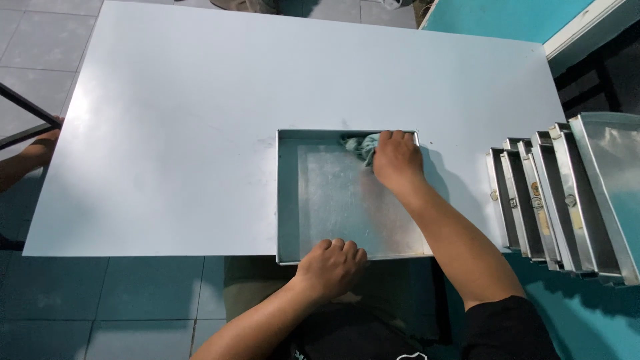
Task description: The person wipes the inside of a metal tray with a cloth, then flips it over and wipes the top surface. The tray is placed on a white table with other trays stacked nearby.
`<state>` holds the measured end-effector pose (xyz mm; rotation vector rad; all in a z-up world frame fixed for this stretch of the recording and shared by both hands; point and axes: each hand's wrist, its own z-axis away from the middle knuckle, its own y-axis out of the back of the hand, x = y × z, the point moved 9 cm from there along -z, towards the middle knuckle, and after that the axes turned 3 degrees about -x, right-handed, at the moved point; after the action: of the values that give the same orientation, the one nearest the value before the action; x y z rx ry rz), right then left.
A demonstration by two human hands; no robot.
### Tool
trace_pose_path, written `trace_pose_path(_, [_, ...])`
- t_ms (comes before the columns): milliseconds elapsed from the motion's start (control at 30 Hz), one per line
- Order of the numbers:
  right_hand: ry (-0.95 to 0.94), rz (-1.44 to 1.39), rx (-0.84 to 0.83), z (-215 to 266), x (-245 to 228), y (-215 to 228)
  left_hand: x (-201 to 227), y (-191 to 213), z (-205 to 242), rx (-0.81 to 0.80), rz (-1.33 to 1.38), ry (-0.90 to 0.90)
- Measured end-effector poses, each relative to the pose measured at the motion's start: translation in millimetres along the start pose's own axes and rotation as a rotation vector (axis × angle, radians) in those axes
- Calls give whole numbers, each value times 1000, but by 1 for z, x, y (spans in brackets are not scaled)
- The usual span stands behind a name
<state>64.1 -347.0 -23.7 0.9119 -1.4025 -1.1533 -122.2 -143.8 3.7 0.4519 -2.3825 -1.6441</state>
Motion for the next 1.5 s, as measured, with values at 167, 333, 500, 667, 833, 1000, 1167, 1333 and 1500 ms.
trace_pose_path(167, [10, -280, -191, -6, -75, 19, 2, -4, 0, -14, -35, -13])
trace_pose_path(333, [275, -310, 36, -6, -140, 35, 1, 2, 2, 40, -106, 22])
trace_pose_path(500, [247, -315, -108, 2, -125, 48, -4, -7, 4, -97, 31, 74])
trace_pose_path(667, [-61, -346, -354, 23, -50, 72, -5, 8, 7, 93, -40, 106])
trace_pose_path(833, [-234, -296, -390, 39, 18, 63, -6, 11, 5, 122, -42, 96])
trace_pose_path(1000, [-246, -320, -188, 28, 39, 78, -2, -8, 3, -58, 86, 3])
trace_pose_path(1167, [-171, -384, -222, 2, -12, 76, 0, -9, 0, -141, 73, -34])
trace_pose_path(1333, [-9, -488, -96, -41, -78, 59, 8, -14, 6, -154, 117, -100])
trace_pose_path(1500, [150, -641, 72, -55, -135, 60, 6, -10, 1, -215, 90, -72])
